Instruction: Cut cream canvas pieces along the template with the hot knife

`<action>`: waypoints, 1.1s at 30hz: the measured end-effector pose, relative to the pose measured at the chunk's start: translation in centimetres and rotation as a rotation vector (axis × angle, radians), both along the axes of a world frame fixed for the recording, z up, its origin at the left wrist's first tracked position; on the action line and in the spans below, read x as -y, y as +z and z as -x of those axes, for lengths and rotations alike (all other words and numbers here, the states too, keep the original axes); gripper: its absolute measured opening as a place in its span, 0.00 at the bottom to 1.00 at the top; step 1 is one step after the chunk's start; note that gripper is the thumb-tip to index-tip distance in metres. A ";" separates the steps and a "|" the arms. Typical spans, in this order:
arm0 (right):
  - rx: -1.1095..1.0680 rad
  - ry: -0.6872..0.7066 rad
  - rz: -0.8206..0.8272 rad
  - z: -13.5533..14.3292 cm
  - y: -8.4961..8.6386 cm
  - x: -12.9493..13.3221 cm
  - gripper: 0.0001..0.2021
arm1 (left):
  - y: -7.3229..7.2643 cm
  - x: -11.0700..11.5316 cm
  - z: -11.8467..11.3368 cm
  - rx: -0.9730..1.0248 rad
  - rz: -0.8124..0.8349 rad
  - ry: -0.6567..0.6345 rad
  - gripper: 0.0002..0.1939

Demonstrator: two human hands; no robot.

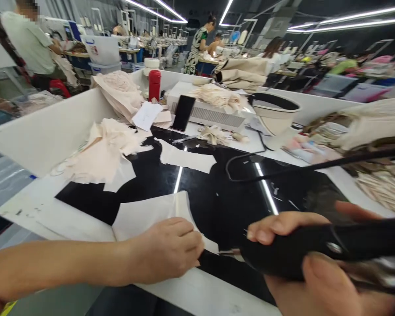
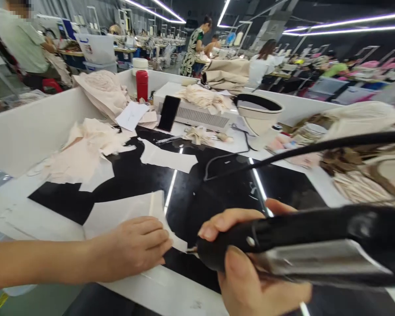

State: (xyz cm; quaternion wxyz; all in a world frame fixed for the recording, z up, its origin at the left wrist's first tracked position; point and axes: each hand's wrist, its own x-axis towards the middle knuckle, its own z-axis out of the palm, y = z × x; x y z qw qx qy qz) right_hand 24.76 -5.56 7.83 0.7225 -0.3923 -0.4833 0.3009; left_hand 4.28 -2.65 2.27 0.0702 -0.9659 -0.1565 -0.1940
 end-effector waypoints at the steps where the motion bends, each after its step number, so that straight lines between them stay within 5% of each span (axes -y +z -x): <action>1: 0.007 -0.033 -0.035 0.7 0.6 0.0 0.26 | -0.2 0.0 0.2 0.002 -0.003 -0.005 0.10; 7: 0.028 -0.067 -0.099 1.1 0.6 -0.4 0.24 | -1.2 0.3 0.9 0.082 0.017 0.006 0.10; 33: -0.007 -0.041 -0.163 1.8 -0.4 -1.1 0.22 | -1.3 0.3 1.6 0.124 0.080 -0.020 0.10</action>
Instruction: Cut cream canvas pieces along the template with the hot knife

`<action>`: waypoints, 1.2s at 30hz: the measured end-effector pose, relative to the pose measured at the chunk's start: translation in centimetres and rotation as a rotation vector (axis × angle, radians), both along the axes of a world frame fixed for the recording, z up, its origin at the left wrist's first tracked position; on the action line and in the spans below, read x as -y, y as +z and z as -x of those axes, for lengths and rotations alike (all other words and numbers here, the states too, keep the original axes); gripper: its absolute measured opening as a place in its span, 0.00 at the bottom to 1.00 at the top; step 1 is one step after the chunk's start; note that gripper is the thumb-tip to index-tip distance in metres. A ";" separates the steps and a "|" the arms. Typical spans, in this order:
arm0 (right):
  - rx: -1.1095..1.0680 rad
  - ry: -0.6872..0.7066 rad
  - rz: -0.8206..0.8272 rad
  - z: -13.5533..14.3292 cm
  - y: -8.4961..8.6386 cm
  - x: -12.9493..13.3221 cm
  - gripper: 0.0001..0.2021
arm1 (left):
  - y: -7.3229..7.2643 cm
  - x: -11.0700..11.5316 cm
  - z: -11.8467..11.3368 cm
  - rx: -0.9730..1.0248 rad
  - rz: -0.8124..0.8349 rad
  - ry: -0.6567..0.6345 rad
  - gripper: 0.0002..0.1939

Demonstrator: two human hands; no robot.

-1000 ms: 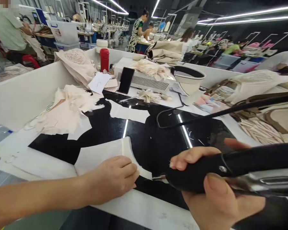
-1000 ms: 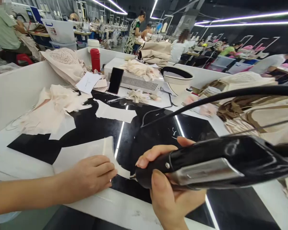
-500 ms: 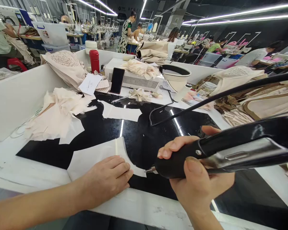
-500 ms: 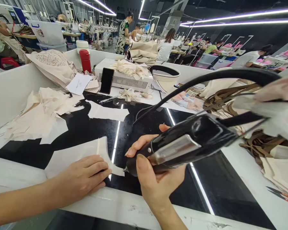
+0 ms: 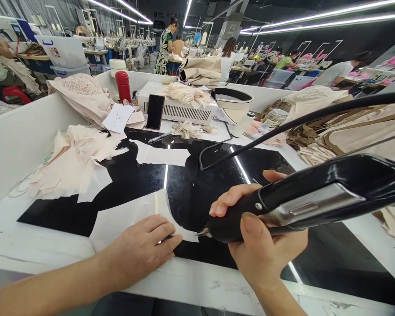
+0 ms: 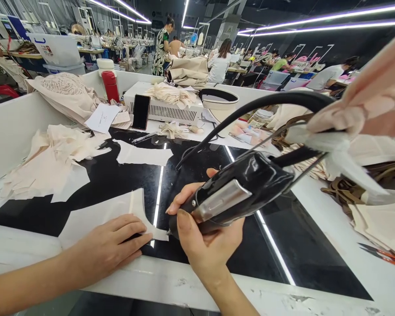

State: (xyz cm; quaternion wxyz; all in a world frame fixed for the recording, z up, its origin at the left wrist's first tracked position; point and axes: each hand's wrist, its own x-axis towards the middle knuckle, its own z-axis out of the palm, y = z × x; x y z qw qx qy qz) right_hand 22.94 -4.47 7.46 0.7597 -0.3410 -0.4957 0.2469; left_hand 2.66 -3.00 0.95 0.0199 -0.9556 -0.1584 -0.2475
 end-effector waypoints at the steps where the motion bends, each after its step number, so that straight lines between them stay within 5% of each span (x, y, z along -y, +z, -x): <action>1: -0.002 -0.001 0.001 0.0 0.0 0.0 0.23 | -0.1 0.0 0.0 -0.005 -0.005 0.001 0.09; 18: -0.083 0.080 -0.010 1.7 0.2 -0.7 0.25 | -0.1 0.7 -0.7 0.018 0.016 -0.003 0.08; 36: -0.031 -0.004 -0.010 0.9 0.1 -0.4 0.24 | 0.0 0.6 -0.4 0.013 -0.019 -0.014 0.08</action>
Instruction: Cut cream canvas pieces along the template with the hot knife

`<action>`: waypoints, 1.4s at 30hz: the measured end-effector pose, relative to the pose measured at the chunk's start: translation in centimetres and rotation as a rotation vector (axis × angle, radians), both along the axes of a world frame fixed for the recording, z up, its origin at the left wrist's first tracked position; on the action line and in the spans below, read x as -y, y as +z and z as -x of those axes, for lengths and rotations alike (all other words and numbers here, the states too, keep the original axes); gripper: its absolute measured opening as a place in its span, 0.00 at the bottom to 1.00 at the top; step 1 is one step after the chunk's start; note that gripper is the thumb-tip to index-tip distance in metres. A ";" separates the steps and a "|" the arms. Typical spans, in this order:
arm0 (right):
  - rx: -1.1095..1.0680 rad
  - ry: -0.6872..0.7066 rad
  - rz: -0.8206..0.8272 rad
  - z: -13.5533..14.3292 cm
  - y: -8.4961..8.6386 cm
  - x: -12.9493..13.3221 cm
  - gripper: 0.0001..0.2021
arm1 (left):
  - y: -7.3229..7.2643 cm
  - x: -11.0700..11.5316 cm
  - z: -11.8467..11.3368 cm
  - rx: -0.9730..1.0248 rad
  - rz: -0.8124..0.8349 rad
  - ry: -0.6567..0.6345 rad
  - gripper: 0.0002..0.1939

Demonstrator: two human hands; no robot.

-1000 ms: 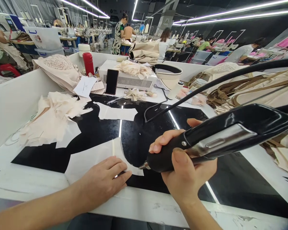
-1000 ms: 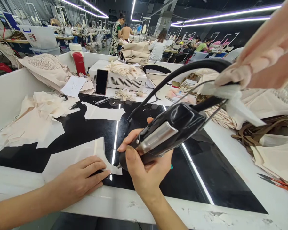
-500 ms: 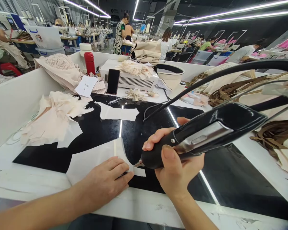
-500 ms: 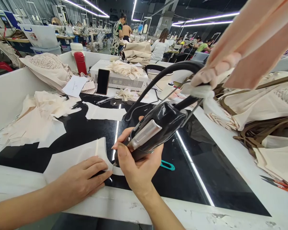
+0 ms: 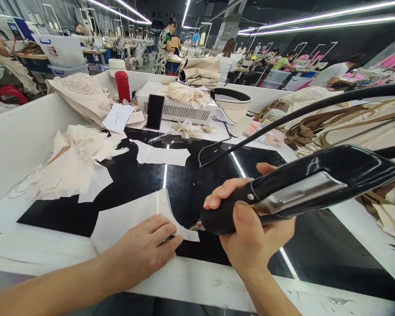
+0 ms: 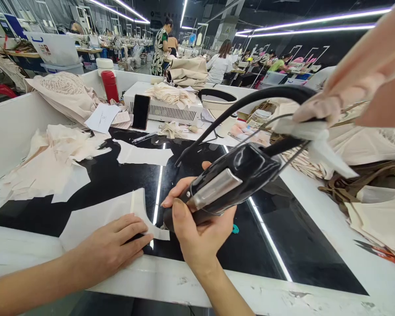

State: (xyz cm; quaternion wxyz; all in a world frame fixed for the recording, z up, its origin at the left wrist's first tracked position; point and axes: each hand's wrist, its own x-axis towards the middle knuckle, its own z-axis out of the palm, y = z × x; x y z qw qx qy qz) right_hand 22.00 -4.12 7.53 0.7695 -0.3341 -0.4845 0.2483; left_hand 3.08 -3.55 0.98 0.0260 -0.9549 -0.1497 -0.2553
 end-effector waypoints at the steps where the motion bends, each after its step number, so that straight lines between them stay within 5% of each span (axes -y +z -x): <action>1: 0.001 0.000 0.002 -0.1 -0.1 0.0 0.24 | 0.0 0.0 0.1 -0.001 -0.001 0.002 0.08; 42: -0.048 0.034 -0.014 0.1 0.1 1.2 0.24 | -0.3 -0.3 0.3 -0.002 -0.002 0.001 0.09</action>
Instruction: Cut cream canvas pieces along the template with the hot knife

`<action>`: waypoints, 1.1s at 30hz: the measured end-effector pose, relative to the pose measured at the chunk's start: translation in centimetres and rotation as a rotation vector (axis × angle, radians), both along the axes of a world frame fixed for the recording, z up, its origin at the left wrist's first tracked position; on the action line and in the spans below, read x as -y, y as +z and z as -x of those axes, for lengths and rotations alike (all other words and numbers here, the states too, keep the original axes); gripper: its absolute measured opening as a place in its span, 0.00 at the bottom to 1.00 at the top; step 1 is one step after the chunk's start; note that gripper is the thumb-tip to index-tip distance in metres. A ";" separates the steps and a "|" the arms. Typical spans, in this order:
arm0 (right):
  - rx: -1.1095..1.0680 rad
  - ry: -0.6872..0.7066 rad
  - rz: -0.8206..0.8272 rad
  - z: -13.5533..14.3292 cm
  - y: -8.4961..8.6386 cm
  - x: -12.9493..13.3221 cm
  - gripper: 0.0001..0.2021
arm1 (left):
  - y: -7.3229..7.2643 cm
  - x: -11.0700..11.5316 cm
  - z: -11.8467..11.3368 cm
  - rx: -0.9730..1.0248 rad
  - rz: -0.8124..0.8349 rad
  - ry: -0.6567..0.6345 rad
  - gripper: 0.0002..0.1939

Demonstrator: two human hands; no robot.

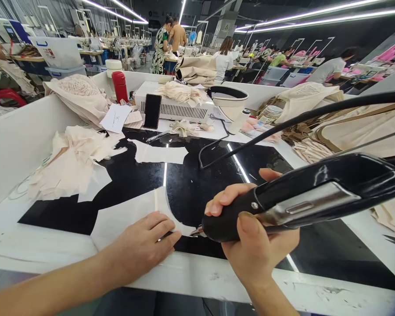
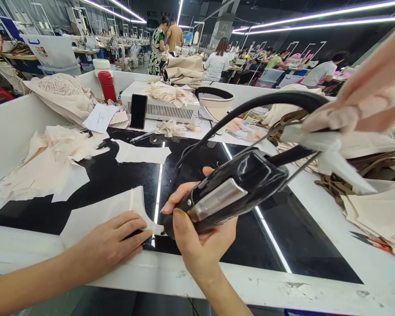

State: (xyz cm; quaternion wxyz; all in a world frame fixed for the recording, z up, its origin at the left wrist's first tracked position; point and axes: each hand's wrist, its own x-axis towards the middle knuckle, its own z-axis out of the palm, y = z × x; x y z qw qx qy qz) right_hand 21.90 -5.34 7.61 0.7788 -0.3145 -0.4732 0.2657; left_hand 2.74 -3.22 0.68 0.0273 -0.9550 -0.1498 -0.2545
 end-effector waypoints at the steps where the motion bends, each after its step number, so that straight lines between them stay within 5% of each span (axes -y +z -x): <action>1: 0.000 0.003 0.005 0.0 0.0 0.0 0.24 | 0.0 0.0 0.0 -0.002 0.000 0.001 0.09; 11: 0.041 -0.031 0.053 -0.2 -0.2 0.0 0.25 | 1.3 -0.6 1.0 0.008 0.087 0.018 0.13; 20: 0.092 -0.116 0.014 -2.1 -0.3 -3.2 0.16 | 1.6 -3.2 4.2 -0.123 0.068 0.096 0.17; 28: 0.046 -0.140 0.061 -1.5 0.2 -4.2 0.17 | 4.5 -2.6 3.2 -0.226 0.542 0.120 0.10; 33: 0.061 -0.090 0.056 -0.8 0.2 -4.0 0.14 | 5.4 -6.0 1.3 -0.221 0.421 0.008 0.09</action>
